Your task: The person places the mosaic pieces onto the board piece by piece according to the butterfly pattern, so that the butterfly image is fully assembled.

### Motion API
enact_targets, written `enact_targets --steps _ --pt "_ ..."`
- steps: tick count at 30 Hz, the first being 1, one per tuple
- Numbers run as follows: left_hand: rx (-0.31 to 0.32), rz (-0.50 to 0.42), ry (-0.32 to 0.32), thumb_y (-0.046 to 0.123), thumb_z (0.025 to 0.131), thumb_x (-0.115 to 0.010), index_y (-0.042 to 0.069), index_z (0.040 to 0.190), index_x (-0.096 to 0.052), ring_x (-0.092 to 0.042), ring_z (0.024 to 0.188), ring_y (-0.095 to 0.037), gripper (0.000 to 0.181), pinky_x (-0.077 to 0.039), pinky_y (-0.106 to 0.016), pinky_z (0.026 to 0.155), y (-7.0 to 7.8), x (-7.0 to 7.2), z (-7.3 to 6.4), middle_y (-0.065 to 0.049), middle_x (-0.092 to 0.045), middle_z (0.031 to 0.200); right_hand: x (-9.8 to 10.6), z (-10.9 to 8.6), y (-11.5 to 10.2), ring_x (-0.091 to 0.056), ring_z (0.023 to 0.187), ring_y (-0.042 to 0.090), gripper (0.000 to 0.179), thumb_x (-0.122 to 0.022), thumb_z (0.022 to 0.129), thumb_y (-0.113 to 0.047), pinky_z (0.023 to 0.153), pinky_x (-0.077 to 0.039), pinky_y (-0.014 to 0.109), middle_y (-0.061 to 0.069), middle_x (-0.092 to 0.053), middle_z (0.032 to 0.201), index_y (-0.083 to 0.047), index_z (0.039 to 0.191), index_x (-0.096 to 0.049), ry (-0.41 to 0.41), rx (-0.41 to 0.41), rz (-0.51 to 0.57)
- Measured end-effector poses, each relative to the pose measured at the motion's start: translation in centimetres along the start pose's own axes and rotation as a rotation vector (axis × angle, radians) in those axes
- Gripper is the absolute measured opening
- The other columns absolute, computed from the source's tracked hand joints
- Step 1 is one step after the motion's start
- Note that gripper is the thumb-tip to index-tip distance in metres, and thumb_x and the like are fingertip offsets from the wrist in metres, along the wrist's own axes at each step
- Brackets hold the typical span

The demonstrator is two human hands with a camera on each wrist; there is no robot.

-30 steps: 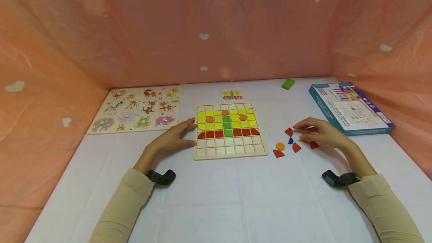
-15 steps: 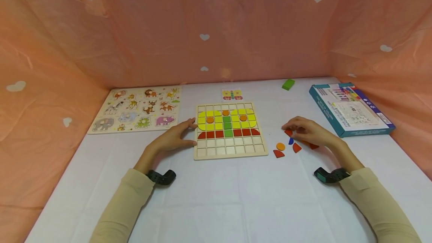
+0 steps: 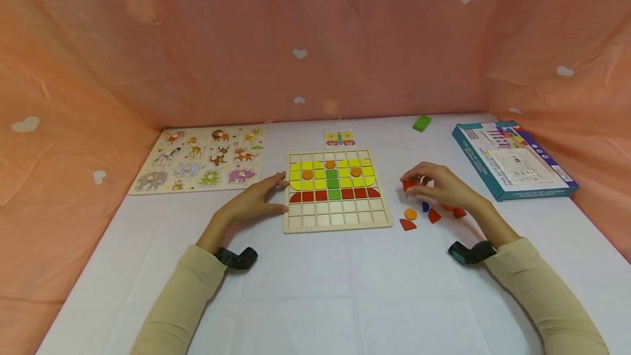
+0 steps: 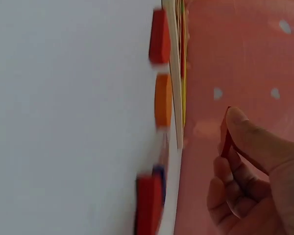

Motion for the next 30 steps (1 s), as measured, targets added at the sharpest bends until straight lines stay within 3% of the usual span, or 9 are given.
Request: enact_targets --steps 8,14,21,30 --pt "-0.006 -0.001 0.001 0.036 0.082 -0.071 0.01 0.14 -0.043 -0.013 0.143 -0.024 0.069 -0.014 -0.045 0.115 -0.2 0.0 0.1 -0.002 -0.02 0.155 -3.6 2.2 -3.3 -0.054 0.087 0.015 0.031 -0.074 0.079 -0.014 0.073 -0.05 0.023 0.001 -0.064 0.101 -0.007 0.108 -0.067 -0.088 0.104 0.06" --pt "-0.008 -0.001 0.005 0.036 0.082 -0.071 0.011 0.139 -0.044 -0.013 0.142 -0.024 0.069 -0.014 -0.045 0.115 -0.2 -0.1 0.1 -0.002 -0.021 0.155 -5.6 3.0 -2.9 -0.052 0.09 0.015 0.031 -0.075 0.079 -0.017 0.076 -0.05 0.022 -0.001 -0.062 0.103 -0.01 0.108 -0.068 -0.151 0.076 0.079" --pt "-0.006 -0.019 0.004 0.035 0.081 -0.072 0.012 0.138 -0.045 -0.013 0.143 -0.024 0.067 -0.013 -0.046 0.115 -0.2 -0.1 0.1 -0.001 -0.021 0.154 -5.6 2.8 -2.7 -0.052 0.091 0.015 0.035 -0.077 0.077 -0.018 0.079 -0.048 0.025 -0.001 -0.061 0.104 -0.01 0.11 -0.068 -0.122 0.074 0.057" --pt "0.001 -0.007 0.005 0.036 0.082 -0.071 0.011 0.139 -0.043 -0.013 0.142 -0.025 0.069 -0.014 -0.046 0.115 -0.2 0.0 0.0 -0.002 -0.021 0.154 -5.6 2.7 -2.5 -0.054 0.092 0.015 0.025 -0.074 0.08 -0.017 0.078 -0.049 0.024 -0.001 -0.063 0.1 -0.011 0.105 -0.069 -0.124 0.071 0.037"
Point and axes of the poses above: each hand's wrist, its own z-axis towards the middle knuckle, its own x-axis out of the back of the hand, y = z × x, the point moved 9 cm from there along z, towards the middle knuckle
